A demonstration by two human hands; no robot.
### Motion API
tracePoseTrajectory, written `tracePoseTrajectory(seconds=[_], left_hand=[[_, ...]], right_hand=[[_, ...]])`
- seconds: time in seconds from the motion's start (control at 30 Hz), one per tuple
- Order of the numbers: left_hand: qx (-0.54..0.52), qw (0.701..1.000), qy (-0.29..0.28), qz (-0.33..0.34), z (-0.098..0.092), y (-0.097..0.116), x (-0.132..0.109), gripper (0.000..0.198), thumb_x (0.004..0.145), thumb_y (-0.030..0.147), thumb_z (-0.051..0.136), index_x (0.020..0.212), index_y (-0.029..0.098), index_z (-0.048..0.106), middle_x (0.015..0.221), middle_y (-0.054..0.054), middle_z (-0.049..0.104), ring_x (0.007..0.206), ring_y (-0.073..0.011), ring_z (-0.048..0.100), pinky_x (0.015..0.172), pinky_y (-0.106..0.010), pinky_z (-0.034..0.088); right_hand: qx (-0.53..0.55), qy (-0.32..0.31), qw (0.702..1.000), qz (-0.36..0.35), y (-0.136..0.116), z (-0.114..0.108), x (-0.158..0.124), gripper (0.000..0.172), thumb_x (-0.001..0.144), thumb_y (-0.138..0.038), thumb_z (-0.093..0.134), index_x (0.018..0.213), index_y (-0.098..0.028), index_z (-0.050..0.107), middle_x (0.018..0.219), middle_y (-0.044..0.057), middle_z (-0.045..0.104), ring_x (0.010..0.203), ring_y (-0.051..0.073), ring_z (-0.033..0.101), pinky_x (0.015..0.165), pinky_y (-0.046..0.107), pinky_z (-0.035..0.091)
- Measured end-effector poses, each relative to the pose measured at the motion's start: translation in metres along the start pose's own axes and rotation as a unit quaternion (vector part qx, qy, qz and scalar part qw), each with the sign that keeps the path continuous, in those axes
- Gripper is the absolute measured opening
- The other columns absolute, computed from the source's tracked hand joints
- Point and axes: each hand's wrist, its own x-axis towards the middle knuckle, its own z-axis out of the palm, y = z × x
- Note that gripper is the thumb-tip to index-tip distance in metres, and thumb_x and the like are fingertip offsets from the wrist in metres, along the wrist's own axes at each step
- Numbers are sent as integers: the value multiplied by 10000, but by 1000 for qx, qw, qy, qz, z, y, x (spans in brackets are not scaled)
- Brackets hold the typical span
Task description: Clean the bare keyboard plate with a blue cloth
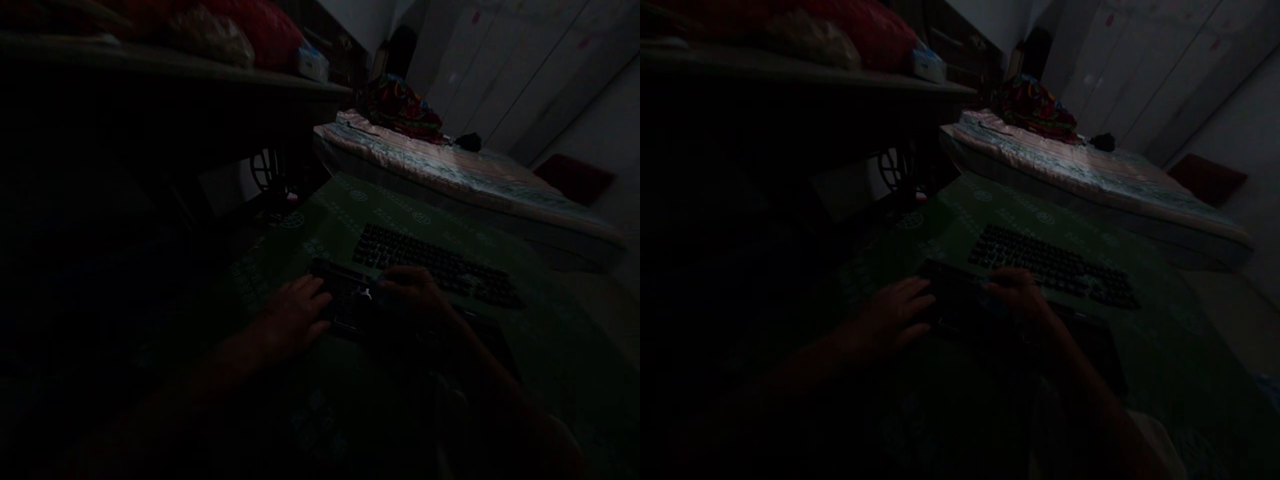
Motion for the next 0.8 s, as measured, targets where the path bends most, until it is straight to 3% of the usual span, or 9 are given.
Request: tracePoseTrajectory(seconds=[0.1, 0.17, 0.33, 0.57, 0.8], left_hand=[[-22, 999, -38, -10, -1, 19, 6, 366, 780, 301, 633, 1124, 186, 584, 1313, -165, 519, 1241, -353, 449, 954, -535, 430], [-32, 999, -16, -32, 6, 24, 14, 446, 788, 328, 632, 1191, 161, 541, 1332, -179, 501, 1261, -349, 426, 979, -530, 405], [-41, 998, 21, -50, 31, 13, 25, 587, 780, 405, 636, 1274, 130, 476, 1391, -199, 436, 1309, -357, 358, 1041, -562, 310], [-72, 995, 67, -21, 44, 1, 19, 506, 798, 404, 612, 1228, 154, 518, 1401, -173, 433, 1305, -333, 370, 1050, -554, 306], [-84, 993, 80, -23, 43, 1, 21, 403, 803, 338, 614, 1165, 175, 543, 1365, -153, 481, 1275, -317, 413, 1027, -532, 345]], right_hand=[[32, -30, 999, 15, 2, 13, 0, 246, 611, -360, 750, 714, -142, 703, 649, 21, 658, 587, 137, 582, 528, 238, 444], [51, -42, 998, 14, 1, 23, 4, 236, 618, -351, 746, 717, -141, 700, 663, 22, 664, 599, 135, 590, 540, 237, 453], [53, -57, 997, 27, 3, 32, 12, 195, 611, -322, 743, 655, -144, 675, 628, 16, 650, 582, 133, 585, 525, 231, 456], [15, -19, 998, 60, 9, 9, 8, 226, 619, -369, 747, 682, -157, 704, 653, 40, 677, 585, 162, 604, 495, 242, 460], [34, 16, 998, 60, 1, 30, 8, 235, 621, -383, 725, 695, -163, 687, 639, 33, 670, 568, 157, 593, 480, 240, 465]])
